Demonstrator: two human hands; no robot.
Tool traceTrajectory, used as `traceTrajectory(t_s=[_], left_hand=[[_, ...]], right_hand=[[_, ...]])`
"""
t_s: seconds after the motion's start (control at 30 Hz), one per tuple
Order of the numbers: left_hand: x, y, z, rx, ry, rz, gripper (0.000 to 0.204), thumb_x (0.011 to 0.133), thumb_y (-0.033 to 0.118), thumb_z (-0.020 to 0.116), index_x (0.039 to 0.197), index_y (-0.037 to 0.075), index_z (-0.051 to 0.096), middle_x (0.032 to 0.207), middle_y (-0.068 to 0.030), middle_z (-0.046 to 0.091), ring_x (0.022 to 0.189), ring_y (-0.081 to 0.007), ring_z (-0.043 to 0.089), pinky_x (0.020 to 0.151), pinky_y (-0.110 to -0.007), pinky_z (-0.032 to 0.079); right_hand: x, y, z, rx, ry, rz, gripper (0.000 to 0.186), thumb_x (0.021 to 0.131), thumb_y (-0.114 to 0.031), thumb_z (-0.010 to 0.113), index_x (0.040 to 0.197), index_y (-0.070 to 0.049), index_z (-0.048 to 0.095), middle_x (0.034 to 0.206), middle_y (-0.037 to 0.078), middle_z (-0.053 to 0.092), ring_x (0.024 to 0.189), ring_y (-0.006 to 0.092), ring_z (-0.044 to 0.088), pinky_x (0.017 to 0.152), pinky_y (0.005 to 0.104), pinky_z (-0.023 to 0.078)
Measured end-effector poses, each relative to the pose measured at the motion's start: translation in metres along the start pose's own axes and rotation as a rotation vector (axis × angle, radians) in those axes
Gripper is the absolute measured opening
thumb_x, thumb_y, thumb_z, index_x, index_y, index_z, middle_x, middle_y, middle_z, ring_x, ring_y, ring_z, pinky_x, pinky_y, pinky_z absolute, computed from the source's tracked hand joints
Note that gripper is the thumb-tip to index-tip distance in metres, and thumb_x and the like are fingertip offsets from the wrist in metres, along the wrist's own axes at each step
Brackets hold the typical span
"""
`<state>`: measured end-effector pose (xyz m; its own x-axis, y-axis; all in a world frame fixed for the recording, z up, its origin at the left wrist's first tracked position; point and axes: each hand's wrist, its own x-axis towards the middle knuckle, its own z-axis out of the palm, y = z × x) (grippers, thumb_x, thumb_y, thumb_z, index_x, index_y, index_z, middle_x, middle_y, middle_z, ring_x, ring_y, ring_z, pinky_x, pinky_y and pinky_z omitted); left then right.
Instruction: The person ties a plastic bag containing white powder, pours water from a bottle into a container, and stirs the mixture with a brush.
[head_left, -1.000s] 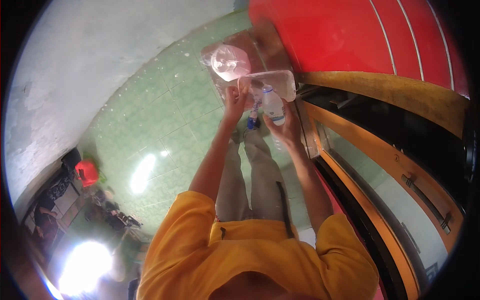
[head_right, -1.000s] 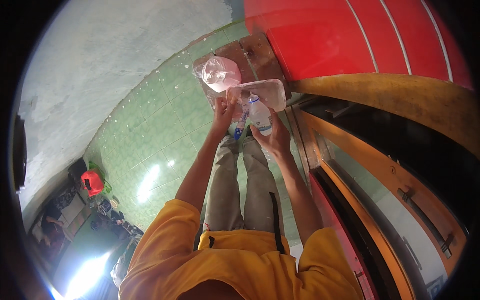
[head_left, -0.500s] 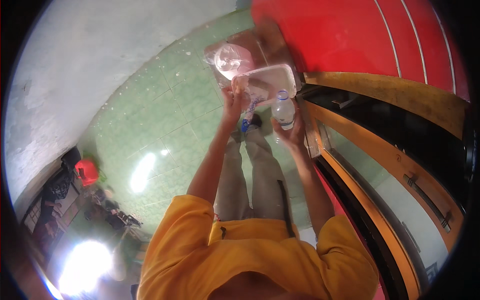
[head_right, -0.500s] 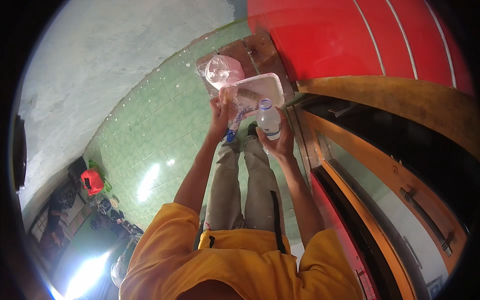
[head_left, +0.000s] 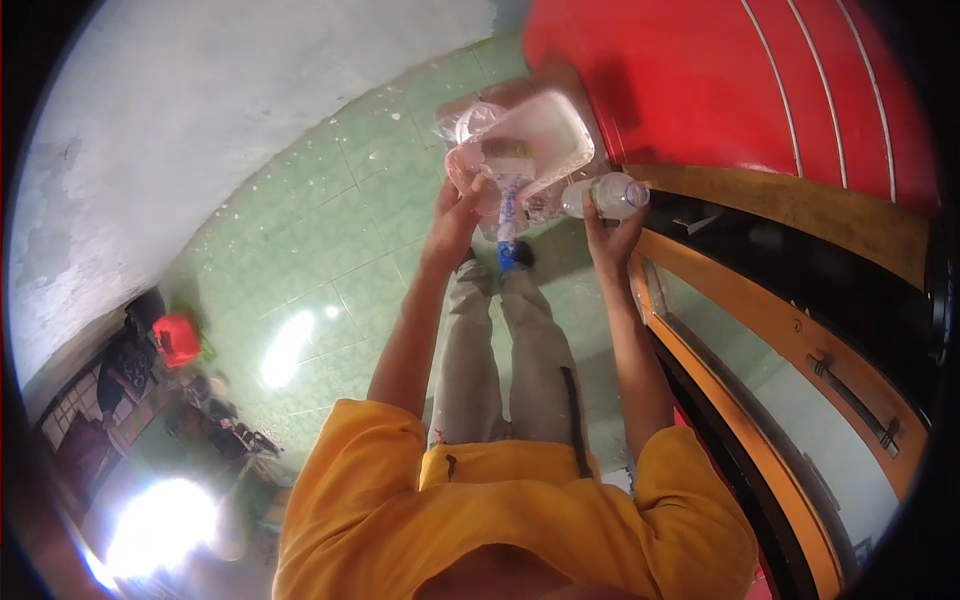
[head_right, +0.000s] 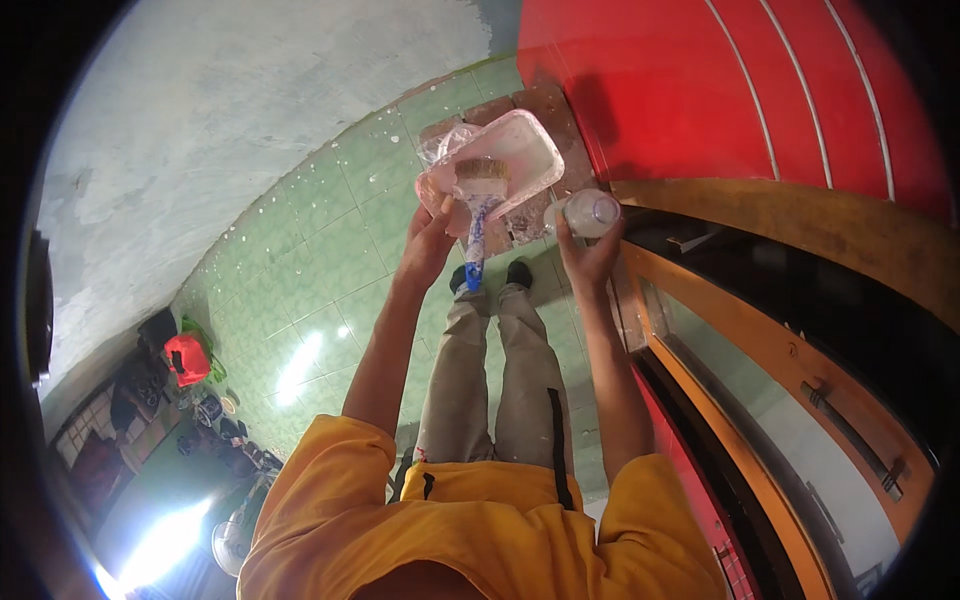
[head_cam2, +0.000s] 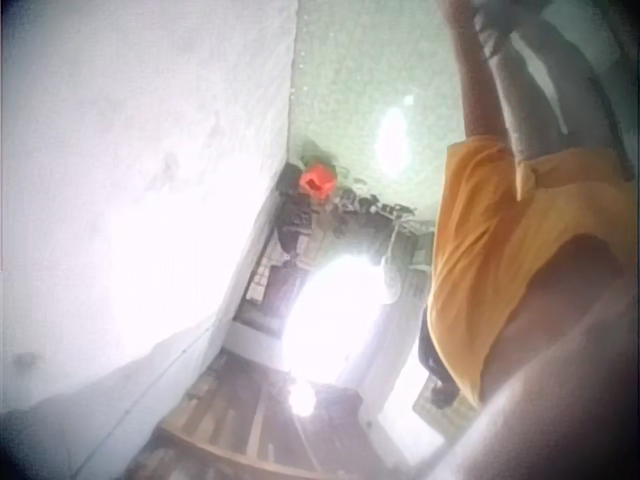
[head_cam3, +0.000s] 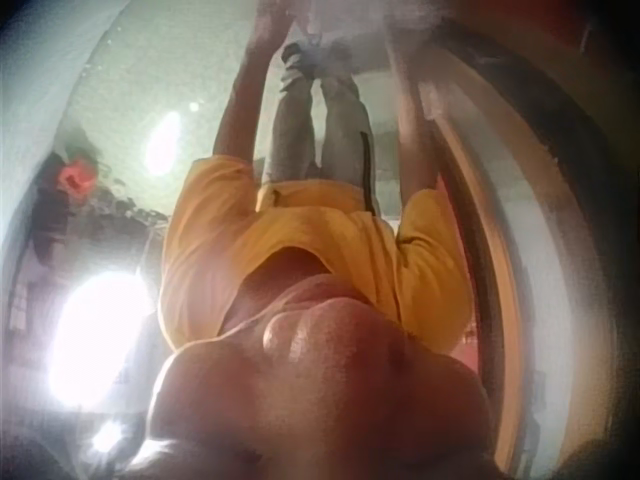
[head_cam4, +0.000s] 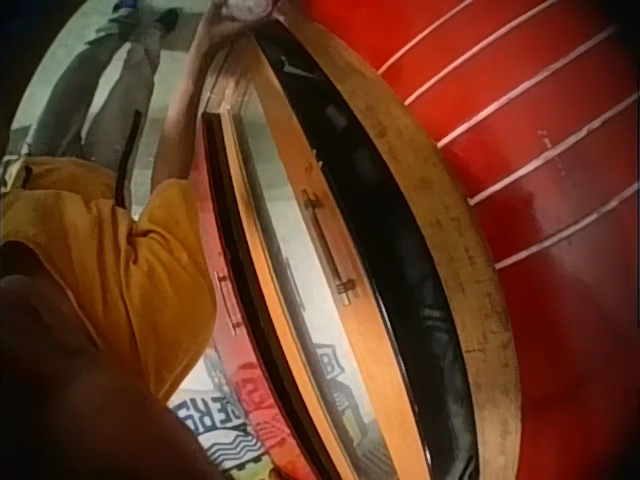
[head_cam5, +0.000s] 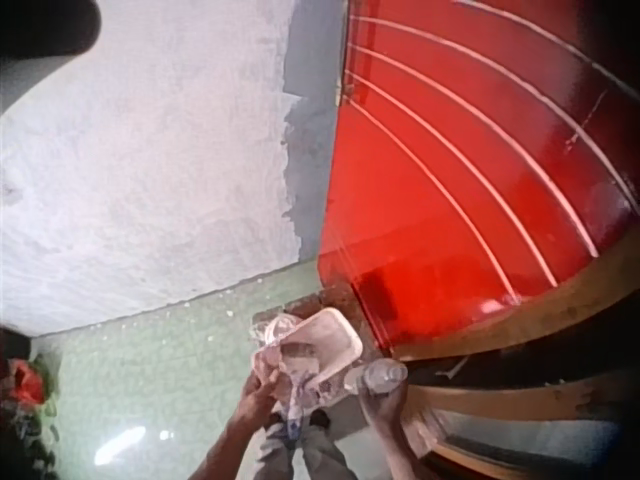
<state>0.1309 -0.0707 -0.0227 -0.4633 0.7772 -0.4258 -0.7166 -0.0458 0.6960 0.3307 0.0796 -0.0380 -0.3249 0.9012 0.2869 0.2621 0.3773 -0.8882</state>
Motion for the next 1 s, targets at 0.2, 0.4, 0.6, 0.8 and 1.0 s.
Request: traceTrajectory(t_s=[0.2, 0.4, 0.6, 0.8, 1.0], left_hand=[[-0.012, 0.035, 0.023, -0.070, -0.055, 0.037, 0.055, 0.096, 0.020, 0.061, 0.142, 0.007, 0.034, 0.126, -0.0055, 0.052, 0.115, -0.0178, 0.053, 0.096, -0.036, 0.044], [-0.021, 0.063, 0.025, -0.042, -0.157, 0.075, 0.069, 0.094, 0.027, 0.064, 0.148, 0.006, 0.026, 0.144, -0.0073, 0.041, 0.133, -0.0206, 0.042, 0.110, -0.039, 0.035], [-0.017, 0.068, 0.032, -0.024, -0.171, 0.107, 0.075, 0.091, 0.023, 0.069, 0.148, 0.006, 0.024, 0.142, -0.0075, 0.042, 0.132, -0.0217, 0.042, 0.111, -0.040, 0.034], [-0.022, 0.078, 0.037, -0.046, -0.225, 0.067, 0.080, 0.087, 0.022, 0.073, 0.148, 0.007, 0.023, 0.141, -0.0075, 0.042, 0.130, -0.0220, 0.043, 0.111, -0.040, 0.034], [-0.036, 0.103, 0.052, -0.048, -0.247, 0.061, 0.081, 0.087, 0.026, 0.073, 0.148, 0.008, 0.022, 0.141, -0.0075, 0.042, 0.130, -0.0214, 0.042, 0.110, -0.040, 0.034]], right_hand=[[0.029, 0.019, 0.020, -0.207, 0.025, -0.055, 0.074, 0.074, -0.021, 0.085, 0.129, 0.002, 0.041, 0.119, 0.019, 0.054, 0.109, 0.0297, 0.058, 0.093, 0.0413, 0.047], [0.038, 0.016, 0.031, -0.104, 0.037, 0.079, 0.075, 0.074, -0.023, 0.085, 0.129, 0.000, 0.039, 0.120, 0.019, 0.054, 0.109, 0.0286, 0.058, 0.093, 0.0397, 0.048], [0.034, 0.020, 0.028, -0.069, 0.009, 0.189, 0.075, 0.074, -0.025, 0.085, 0.128, -0.001, 0.038, 0.121, 0.018, 0.054, 0.109, 0.0274, 0.058, 0.092, 0.0385, 0.048], [0.025, 0.036, 0.020, -0.081, -0.043, 0.117, 0.078, 0.074, -0.026, 0.085, 0.130, -0.002, 0.036, 0.122, 0.017, 0.054, 0.111, 0.0267, 0.058, 0.092, 0.0388, 0.048], [0.019, 0.014, 0.010, -0.132, -0.094, 0.135, 0.080, 0.077, -0.018, 0.082, 0.138, -0.001, 0.032, 0.130, 0.016, 0.046, 0.119, 0.0272, 0.050, 0.101, 0.0409, 0.041]])
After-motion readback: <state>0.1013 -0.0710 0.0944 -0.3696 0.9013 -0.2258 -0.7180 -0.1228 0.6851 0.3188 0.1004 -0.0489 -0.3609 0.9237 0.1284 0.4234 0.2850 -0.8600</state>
